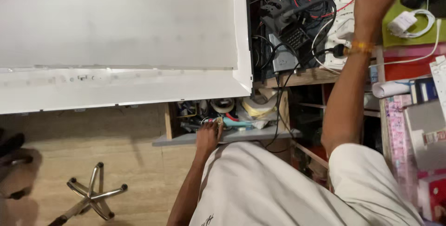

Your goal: The person wipes the interior of a white rectangular fixture with a blue cloth, then handles a wooden ruler and a black remote control. The person also picks up and compares two metal LED light strips.

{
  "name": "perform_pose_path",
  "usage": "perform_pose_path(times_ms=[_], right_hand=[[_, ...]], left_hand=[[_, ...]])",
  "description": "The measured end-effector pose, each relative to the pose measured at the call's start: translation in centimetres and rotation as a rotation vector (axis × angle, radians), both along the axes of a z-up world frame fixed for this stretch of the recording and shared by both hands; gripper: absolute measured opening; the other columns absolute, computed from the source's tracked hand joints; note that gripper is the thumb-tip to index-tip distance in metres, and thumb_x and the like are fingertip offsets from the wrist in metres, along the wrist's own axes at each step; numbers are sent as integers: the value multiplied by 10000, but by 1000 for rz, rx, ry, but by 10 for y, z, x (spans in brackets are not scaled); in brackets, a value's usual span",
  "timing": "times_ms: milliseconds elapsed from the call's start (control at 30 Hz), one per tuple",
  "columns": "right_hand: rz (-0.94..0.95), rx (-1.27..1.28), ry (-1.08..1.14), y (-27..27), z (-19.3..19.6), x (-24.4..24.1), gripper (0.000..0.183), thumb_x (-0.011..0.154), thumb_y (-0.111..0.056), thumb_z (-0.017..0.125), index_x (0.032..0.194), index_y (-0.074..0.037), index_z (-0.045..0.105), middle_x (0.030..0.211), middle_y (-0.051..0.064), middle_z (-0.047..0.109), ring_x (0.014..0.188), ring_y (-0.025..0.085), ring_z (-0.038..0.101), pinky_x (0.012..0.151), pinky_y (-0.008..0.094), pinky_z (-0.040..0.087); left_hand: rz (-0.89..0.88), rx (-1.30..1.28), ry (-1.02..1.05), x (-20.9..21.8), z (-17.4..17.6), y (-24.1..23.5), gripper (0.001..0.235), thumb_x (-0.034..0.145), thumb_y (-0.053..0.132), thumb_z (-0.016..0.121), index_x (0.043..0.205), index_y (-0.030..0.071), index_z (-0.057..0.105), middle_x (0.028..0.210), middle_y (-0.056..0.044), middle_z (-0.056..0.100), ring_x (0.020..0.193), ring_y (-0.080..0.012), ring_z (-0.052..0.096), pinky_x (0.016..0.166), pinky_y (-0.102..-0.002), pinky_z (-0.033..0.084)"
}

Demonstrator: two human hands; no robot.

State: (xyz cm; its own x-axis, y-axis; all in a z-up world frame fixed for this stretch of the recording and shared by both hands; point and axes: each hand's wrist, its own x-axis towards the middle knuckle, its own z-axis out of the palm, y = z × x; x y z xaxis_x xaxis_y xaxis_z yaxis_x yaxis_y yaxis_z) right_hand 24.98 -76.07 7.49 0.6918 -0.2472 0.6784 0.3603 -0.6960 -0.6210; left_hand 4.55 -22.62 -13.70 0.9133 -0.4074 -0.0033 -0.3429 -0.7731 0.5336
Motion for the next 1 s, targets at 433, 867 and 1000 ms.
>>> perform_pose_path(times_ms=[433,867,1000], right_hand=[[317,-267,259,341,-11,-184,154,936,-188,788,1054,-91,810,727,58,706,614,155,636,534,317,507],[444,178,50,383,97,-282,167,1031,-179,720,1104,-29,737,812,60,681,684,160,635,619,303,505],[351,246,68,399,90,-314,166,1046,-179,706,1111,-28,729,812,59,679,684,155,635,625,298,508]], left_hand=[[-89,10,-171,54,-13,1,323,1012,236,627,1238,5,635,1195,-214,654,1151,-398,581,1044,-533,412],[335,-278,403,-43,-81,120,393,1017,335,576,1188,-2,684,1102,-193,744,944,-316,720,807,-439,564],[496,-332,635,-90,-104,181,481,1008,414,645,1022,-61,720,854,-161,745,723,-212,710,663,-350,569]])
